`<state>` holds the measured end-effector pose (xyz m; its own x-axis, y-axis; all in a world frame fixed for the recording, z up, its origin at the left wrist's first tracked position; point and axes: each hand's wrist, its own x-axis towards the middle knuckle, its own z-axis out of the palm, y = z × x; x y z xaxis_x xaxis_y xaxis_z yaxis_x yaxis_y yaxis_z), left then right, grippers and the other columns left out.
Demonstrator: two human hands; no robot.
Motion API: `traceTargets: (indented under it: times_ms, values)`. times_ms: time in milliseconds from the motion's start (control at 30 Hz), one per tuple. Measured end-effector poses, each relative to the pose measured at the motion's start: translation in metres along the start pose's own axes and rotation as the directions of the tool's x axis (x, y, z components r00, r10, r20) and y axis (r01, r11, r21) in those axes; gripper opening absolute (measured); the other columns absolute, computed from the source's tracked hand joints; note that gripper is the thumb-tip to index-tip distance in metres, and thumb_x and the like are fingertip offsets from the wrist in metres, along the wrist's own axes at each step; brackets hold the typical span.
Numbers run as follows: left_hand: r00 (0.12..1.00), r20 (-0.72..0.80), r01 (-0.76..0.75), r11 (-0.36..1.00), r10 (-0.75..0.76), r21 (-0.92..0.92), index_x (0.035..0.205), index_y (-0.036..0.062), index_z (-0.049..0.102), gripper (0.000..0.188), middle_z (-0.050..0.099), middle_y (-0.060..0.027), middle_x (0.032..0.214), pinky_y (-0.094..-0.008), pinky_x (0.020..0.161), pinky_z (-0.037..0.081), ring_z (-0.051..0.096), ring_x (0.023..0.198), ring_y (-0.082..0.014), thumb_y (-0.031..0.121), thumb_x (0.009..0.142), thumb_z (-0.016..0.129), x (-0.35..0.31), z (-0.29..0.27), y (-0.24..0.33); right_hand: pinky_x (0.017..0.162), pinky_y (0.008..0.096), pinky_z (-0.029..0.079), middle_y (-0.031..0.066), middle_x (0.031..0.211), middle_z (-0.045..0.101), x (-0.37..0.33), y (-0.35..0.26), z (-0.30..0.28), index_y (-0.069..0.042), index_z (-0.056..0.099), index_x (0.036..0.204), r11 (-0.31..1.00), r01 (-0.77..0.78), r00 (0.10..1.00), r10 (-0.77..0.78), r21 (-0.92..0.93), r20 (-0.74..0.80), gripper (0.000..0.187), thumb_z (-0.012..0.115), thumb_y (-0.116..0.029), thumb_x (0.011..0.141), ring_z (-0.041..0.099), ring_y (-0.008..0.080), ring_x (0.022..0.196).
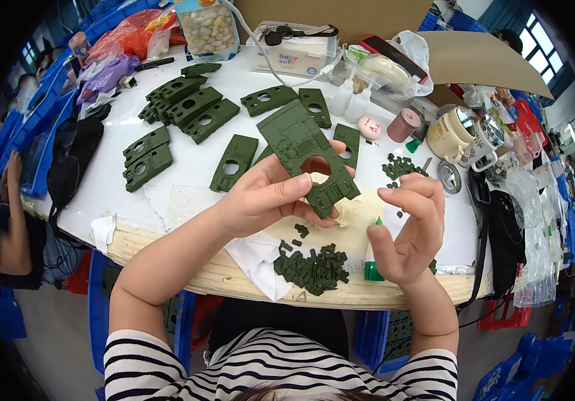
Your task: Assembling plastic toy tank hulls by applying glue and attaching small components on a factory workbench.
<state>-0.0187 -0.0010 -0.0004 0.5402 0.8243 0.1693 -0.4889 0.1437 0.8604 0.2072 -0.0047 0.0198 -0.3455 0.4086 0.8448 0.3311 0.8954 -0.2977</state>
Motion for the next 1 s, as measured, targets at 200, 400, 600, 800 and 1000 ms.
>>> traceTargets:
  times_ms: [200, 400, 600, 800, 1000]
  values:
    - [0.998, 0.054, 0.011, 0.997, -0.015, 0.075, 0.144, 0.0016, 0.032, 0.061, 0.054, -0.0204, 0.130, -0.0353, 0.070, 0.057, 0.066, 0.087, -0.0220, 0.033, 0.097, 0.054, -0.002, -0.005, 0.004, 0.060, 0.0225, 0.041, 0.0041, 0.074, 0.052, -0.009, 0.003, -0.003, 0.003, 0.053, 0.109, 0.937, -0.283, 0.939, 0.315, 0.204, -0.142, 0.017, 0.041, -0.001, 0.098, 0.046, 0.0044, 0.060]
    - [0.993, 0.116, 0.021, 0.990, -0.037, 0.138, 0.141, 0.0030, 0.040, 0.050, 0.055, -0.0105, 0.121, -0.0290, 0.068, 0.059, 0.063, 0.094, -0.0156, 0.033, 0.102, 0.044, -0.005, -0.006, 0.008, 0.058, 0.0179, 0.037, 0.0000, 0.069, 0.053, -0.006, 0.023, 0.004, 0.003, 0.049, 0.121, 0.950, -0.266, 0.925, 0.300, 0.166, -0.235, 0.024, 0.043, -0.002, 0.098, 0.043, 0.0039, 0.056]
    - [0.989, 0.125, 0.063, 0.986, -0.082, 0.152, 0.138, 0.0003, 0.042, 0.052, 0.056, -0.0114, 0.119, -0.0268, 0.062, 0.058, 0.064, 0.085, -0.0133, 0.037, 0.102, 0.041, -0.009, -0.004, 0.010, 0.061, 0.0209, 0.041, 0.0024, 0.078, 0.058, -0.003, 0.027, 0.001, 0.002, 0.056, 0.116, 0.894, -0.407, 0.880, 0.439, 0.187, -0.182, 0.021, 0.049, -0.004, 0.098, 0.048, 0.0056, 0.061]
    - [0.977, 0.163, 0.106, 0.975, -0.139, 0.197, 0.136, -0.0015, 0.045, 0.052, 0.059, -0.0099, 0.109, -0.0237, 0.056, 0.057, 0.066, 0.074, -0.0120, 0.037, 0.101, 0.044, -0.007, -0.006, 0.009, 0.064, 0.0236, 0.045, 0.0047, 0.081, 0.062, -0.004, 0.045, 0.003, 0.001, 0.062, 0.111, 0.976, -0.213, 0.959, 0.201, -0.040, -0.201, 0.019, 0.050, -0.004, 0.097, 0.054, 0.0094, 0.068]
    - [0.973, 0.174, 0.116, 0.975, -0.149, 0.188, 0.135, -0.0013, 0.046, 0.052, 0.060, -0.0093, 0.106, -0.0227, 0.055, 0.056, 0.066, 0.071, -0.0116, 0.038, 0.101, 0.045, -0.009, -0.007, 0.012, 0.066, 0.0256, 0.045, 0.0045, 0.074, 0.061, -0.005, 0.048, 0.001, -0.001, 0.064, 0.110, 0.947, -0.319, 0.930, 0.322, 0.049, -0.177, 0.019, 0.052, -0.006, 0.097, 0.057, 0.0112, 0.070]
